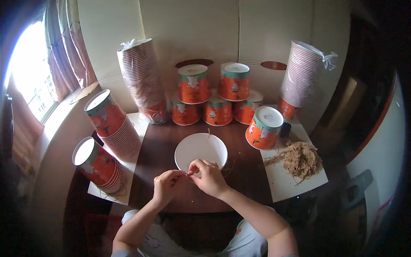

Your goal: Looping and tying rubber bands onto large paper bowls for packaging or manufacturing.

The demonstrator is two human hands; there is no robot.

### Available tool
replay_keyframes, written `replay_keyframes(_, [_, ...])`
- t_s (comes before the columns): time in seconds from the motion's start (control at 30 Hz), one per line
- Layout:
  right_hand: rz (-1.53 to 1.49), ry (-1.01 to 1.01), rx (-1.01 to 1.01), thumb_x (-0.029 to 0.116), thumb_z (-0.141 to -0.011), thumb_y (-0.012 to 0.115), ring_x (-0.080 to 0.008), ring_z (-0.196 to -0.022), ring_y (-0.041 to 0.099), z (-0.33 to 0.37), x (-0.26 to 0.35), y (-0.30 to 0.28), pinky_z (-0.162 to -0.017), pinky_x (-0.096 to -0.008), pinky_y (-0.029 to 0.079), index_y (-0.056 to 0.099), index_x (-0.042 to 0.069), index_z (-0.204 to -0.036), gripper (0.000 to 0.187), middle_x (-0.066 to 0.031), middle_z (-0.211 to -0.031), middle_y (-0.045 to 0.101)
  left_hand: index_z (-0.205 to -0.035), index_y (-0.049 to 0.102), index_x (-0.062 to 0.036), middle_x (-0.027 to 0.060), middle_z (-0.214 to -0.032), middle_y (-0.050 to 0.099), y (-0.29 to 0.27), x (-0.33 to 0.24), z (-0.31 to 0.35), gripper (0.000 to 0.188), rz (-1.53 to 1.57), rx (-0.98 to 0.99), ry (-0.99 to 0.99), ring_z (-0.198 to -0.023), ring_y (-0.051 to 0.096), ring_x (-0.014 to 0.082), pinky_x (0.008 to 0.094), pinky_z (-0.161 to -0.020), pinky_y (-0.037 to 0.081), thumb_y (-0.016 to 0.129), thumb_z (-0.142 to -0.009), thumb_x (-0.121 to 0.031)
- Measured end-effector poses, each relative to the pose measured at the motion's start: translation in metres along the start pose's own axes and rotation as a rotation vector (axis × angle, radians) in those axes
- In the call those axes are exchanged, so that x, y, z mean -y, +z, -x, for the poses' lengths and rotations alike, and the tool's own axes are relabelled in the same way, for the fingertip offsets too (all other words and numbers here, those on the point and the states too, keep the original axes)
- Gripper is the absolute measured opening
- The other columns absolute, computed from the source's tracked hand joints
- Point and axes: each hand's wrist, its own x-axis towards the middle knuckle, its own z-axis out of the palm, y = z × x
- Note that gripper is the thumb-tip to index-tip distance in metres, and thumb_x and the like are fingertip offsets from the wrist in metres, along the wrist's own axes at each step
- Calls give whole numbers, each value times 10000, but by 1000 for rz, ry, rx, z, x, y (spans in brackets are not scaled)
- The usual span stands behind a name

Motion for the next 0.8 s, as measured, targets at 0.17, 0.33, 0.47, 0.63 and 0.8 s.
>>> replay_keyframes(0.17, [-19,3,14,17,-683,656,-168,-709,598,-1,3,-1,-647,-286,465,504,34,-777,179,-57,-727,591,-818,621,-38,89,-729,616,3,4,-2,140,18,20,-11,-609,598,188,262,-538,491,616,-685,7])
replay_keyframes(0.33, [-6,3,8,2,-679,652,-166,-713,596,-1,1,-1,-640,-282,471,499,31,-783,187,-60,-723,587,-856,617,-15,87,-755,634,0,-2,-4,148,126,98,-125,-665,619,144,249,-599,500,601,-711,9])
replay_keyframes(0.47, [-36,13,-3,-6,-680,642,-170,-708,593,-2,0,-2,-638,-285,472,496,28,-778,180,-64,-723,585,-874,616,6,87,-787,645,-2,-4,-3,152,376,155,-210,-687,618,116,239,-617,499,605,-723,1])
replay_keyframes(0.63, [-12,20,-11,-8,-670,643,-174,-702,592,1,1,-3,-636,-287,471,494,27,-776,185,-66,-725,584,-897,612,11,80,-775,645,5,3,-6,163,333,176,-291,-662,609,103,218,-601,487,618,-742,-38])
replay_keyframes(0.8, [22,44,2,110,-683,665,-164,-715,588,4,-3,-4,-704,-326,387,500,102,-802,203,6,-716,584,-866,608,5,53,-769,624,1,-4,-9,121,119,158,-147,-662,589,85,221,-580,481,615,-754,-42])
